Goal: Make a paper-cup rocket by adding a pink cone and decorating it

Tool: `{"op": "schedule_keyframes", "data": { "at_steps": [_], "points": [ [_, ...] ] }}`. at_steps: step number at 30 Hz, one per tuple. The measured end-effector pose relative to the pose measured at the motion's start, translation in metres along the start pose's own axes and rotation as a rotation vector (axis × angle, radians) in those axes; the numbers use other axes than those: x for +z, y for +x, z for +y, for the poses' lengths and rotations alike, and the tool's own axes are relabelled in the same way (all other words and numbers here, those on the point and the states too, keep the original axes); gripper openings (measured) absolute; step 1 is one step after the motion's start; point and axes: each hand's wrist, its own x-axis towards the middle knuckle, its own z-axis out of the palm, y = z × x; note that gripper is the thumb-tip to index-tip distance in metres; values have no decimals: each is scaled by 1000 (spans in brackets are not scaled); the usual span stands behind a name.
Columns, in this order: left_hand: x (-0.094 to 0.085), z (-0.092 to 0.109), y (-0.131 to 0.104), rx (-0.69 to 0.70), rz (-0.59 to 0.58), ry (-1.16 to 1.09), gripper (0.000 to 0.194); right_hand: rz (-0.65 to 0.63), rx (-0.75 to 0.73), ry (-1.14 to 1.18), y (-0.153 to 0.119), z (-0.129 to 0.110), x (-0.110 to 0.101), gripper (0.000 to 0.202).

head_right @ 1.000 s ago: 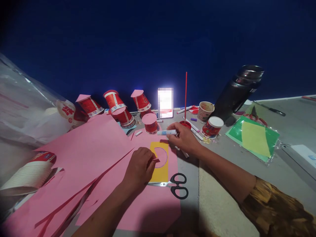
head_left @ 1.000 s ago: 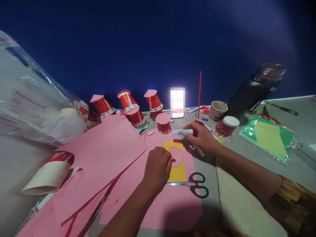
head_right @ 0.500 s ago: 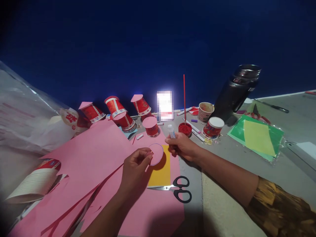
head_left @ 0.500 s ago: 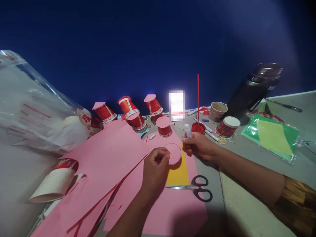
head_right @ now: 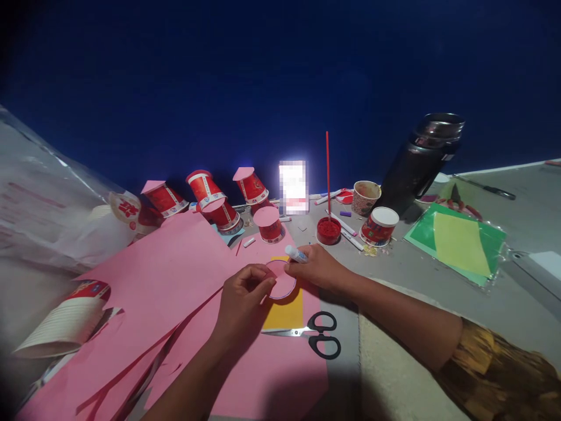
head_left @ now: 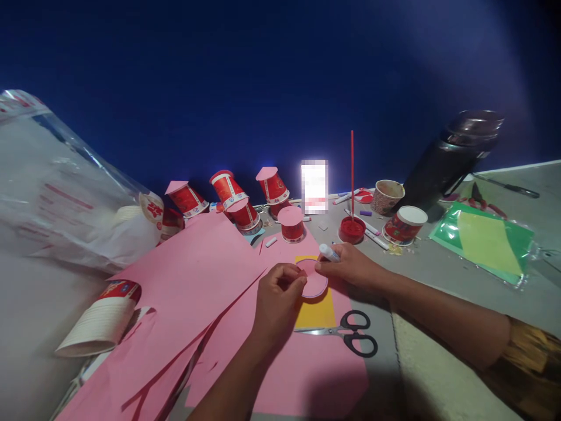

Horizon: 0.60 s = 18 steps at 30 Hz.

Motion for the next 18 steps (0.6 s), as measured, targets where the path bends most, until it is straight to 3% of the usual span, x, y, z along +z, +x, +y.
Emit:
{"op": "schedule_keyframes", "data": {
  "at_steps": [11,18],
  "points": [
    [-1,8,1,-73,-23,-25,27,-116,-60,12,-6,-2,3,24],
    [0,7,2,-89,-12,-40,33,-114,-54,-3,-6,-2,3,19]
  ]
}}
